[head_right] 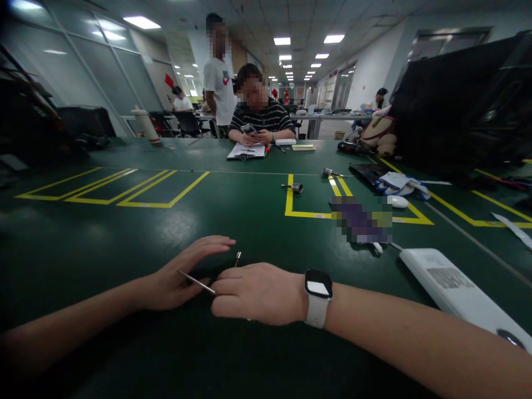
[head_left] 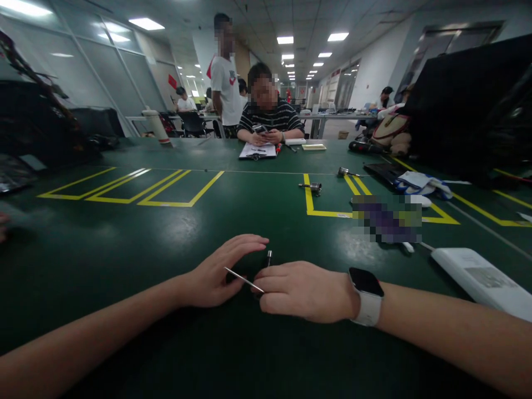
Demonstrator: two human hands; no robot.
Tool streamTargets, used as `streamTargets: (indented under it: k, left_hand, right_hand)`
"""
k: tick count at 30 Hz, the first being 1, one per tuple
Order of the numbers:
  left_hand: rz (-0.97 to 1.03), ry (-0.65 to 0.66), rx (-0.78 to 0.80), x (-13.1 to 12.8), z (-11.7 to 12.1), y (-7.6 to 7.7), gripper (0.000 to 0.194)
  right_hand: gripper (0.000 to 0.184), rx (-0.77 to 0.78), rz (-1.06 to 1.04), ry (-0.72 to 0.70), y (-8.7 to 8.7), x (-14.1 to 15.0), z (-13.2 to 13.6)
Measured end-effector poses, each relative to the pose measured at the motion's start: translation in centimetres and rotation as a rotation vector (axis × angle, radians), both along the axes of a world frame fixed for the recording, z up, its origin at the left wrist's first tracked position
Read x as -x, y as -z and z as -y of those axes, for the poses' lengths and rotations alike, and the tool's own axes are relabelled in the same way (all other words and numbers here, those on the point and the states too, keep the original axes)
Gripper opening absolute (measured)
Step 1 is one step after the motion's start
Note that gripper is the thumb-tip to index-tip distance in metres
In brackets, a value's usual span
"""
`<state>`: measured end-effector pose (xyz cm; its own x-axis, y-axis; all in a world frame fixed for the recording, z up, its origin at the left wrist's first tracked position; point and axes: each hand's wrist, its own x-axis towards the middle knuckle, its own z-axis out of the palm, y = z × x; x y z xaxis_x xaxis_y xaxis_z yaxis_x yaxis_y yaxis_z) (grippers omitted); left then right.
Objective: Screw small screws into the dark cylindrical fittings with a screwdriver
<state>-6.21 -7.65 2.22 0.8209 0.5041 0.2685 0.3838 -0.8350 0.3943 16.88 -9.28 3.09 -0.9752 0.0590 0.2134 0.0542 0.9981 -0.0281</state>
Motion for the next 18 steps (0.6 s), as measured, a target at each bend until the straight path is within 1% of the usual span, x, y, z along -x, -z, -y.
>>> streamTargets:
  k: [3, 5, 6, 8, 11, 13, 15, 18]
  left_hand:
    - [-0.088, 0.089, -0.008, -0.4, 0.8, -0.4, 0.064]
    - [-0.136, 0.142, 0.023, -0.9, 0.8, -0.8, 0.062]
    - [-0.164, 0.164, 0.043, -1.1, 0.7, -1.0, 0.059]
    - [-0.228, 0.180, 0.060, -1.7, 0.5, -1.4, 0.052]
    - [-0.264, 0.140, 0.057, -2.6, 0.1, -1.9, 0.038]
    - [-0.232, 0.099, 0.084, -2.9, -0.1, -1.7, 0.028]
    - [-0.188, 0.025, 0.138, -3.1, -0.6, -1.3, 0.026]
    - [-0.068, -0.162, 0.250, -3.4, -1.6, -0.3, 0.031]
  right_hand:
    - [0.016, -0.001, -0.076, -0.065, 0.1, -0.1, 0.1]
    - [0.013, 0.022, -0.199, -0.076, -0.1, -0.6, 0.4]
    - [0.014, 0.062, -0.290, -0.035, -0.2, -0.8, 0.7]
    - [0.017, 0.193, -0.490, 0.134, -0.3, -1.3, 1.2]
    - [0.016, 0.456, -0.737, 0.450, 0.0, -1.7, 1.4]
    - [0.018, 0.646, -0.875, 0.592, 0.3, -1.8, 0.9]
    - [0.020, 0.805, -1.029, 0.627, 0.6, -1.9, 0.1]
    - [0.027, 0.996, -1.206, 0.567, 0.7, -2.1, -0.8]
